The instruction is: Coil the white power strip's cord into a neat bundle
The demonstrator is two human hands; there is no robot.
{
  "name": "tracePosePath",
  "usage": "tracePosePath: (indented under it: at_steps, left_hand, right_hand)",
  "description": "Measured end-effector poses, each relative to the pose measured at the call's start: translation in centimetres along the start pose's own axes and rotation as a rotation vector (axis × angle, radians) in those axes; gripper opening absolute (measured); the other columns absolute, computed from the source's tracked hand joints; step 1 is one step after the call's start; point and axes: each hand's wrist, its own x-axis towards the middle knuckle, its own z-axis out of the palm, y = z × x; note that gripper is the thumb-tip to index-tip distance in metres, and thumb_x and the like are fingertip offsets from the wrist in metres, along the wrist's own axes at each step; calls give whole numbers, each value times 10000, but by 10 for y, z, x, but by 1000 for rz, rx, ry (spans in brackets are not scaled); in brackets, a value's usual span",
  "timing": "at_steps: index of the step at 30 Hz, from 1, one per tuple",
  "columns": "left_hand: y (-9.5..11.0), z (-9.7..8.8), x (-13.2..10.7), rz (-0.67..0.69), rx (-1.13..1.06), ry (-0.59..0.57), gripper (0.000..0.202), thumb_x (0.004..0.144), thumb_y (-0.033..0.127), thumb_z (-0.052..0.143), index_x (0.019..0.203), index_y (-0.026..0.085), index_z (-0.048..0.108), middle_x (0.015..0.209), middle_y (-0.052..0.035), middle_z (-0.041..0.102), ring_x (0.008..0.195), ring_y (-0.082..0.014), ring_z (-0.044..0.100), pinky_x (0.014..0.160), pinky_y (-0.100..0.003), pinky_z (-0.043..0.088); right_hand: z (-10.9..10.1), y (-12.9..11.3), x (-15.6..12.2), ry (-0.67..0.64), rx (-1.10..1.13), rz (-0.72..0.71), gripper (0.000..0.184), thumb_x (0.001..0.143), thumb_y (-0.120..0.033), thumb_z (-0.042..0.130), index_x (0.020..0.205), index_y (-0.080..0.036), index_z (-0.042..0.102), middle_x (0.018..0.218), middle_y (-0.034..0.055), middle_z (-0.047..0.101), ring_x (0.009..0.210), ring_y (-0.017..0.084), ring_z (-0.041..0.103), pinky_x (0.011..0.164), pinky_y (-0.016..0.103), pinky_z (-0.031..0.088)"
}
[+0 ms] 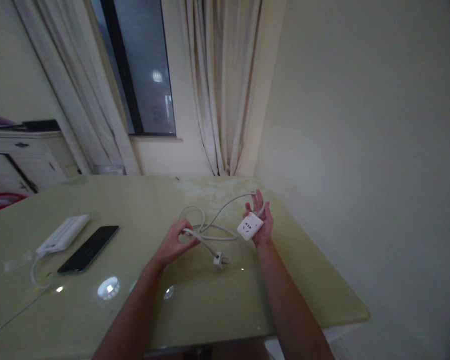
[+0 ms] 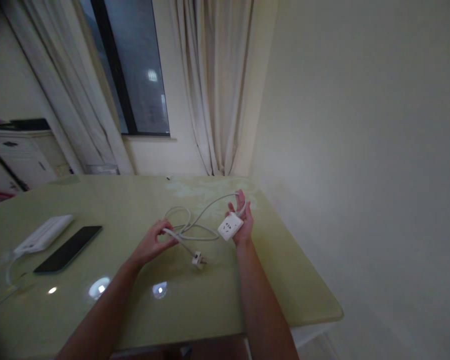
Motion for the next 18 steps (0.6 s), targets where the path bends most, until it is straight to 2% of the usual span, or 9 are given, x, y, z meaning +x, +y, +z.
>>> tracePosePath:
  at_steps: [3, 5, 8, 10, 12, 14, 16, 18]
  left_hand:
    - [-4, 3, -1, 7, 74, -111, 414, 726, 580, 781, 722, 199, 619, 748, -13, 629, 747, -183, 555, 735, -292, 413]
    - [-6, 7, -1, 19, 130, -202, 444, 758, 600, 747, 650, 193, 609, 667, -5, 601, 685, -167, 535, 711, -285, 387]
    - [-4, 15, -3, 46, 198, -318, 483, 861, 587, 641, 597, 185, 599, 613, -9, 574, 630, -148, 505, 667, -272, 347]
    - [0, 19, -6, 64, 233, -343, 493, 884, 577, 614, 588, 184, 596, 594, -8, 558, 599, -136, 480, 630, -263, 317]
    - [6, 21, -8, 71, 254, -347, 507, 880, 582, 615, 569, 183, 590, 554, 3, 524, 554, -120, 436, 596, -261, 285]
    - [11, 21, -9, 58, 248, -352, 520, 898, 578, 586, 563, 180, 600, 519, 16, 490, 516, -105, 393, 575, -263, 260]
    - [14, 21, -8, 23, 218, -380, 522, 923, 561, 547, 583, 175, 636, 510, 21, 489, 506, -97, 386, 562, -259, 249]
    - [16, 21, -7, -32, 168, -417, 501, 906, 563, 570, 618, 169, 687, 520, 19, 520, 518, -97, 409, 551, -250, 254]
  right_hand:
    - [-1, 1, 2, 28, -28, -42, 371, 962, -510, 558, 1261, -335, 690, 1173, -6, 669, 693, 73, 616, 620, 194, 555]
    - [-3, 4, 4, 58, -56, -73, 394, 948, -558, 582, 1211, -296, 716, 965, -20, 664, 617, 59, 565, 628, 181, 536]
    - [-10, 8, 6, 125, -162, -99, 525, 896, -670, 612, 1177, -245, 736, 689, -57, 549, 535, 62, 490, 559, 178, 468]
    - [-15, 11, 8, 190, -311, -106, 622, 857, -731, 612, 1169, -210, 749, 583, -77, 467, 493, 72, 437, 507, 201, 403]
    - [-20, 15, 10, 257, -481, -168, 654, 827, -744, 637, 1105, -169, 777, 565, -70, 486, 515, 83, 448, 531, 225, 386]
    - [-22, 19, 13, 296, -606, -293, 605, 793, -709, 700, 968, -139, 804, 660, -19, 613, 640, 108, 544, 648, 249, 429]
    - [-21, 24, 15, 297, -662, -404, 523, 760, -652, 763, 829, -135, 803, 793, 36, 702, 791, 144, 611, 786, 279, 446]
    - [-19, 27, 16, 288, -699, -433, 458, 748, -599, 795, 756, -141, 794, 824, 58, 726, 832, 161, 621, 812, 292, 442]
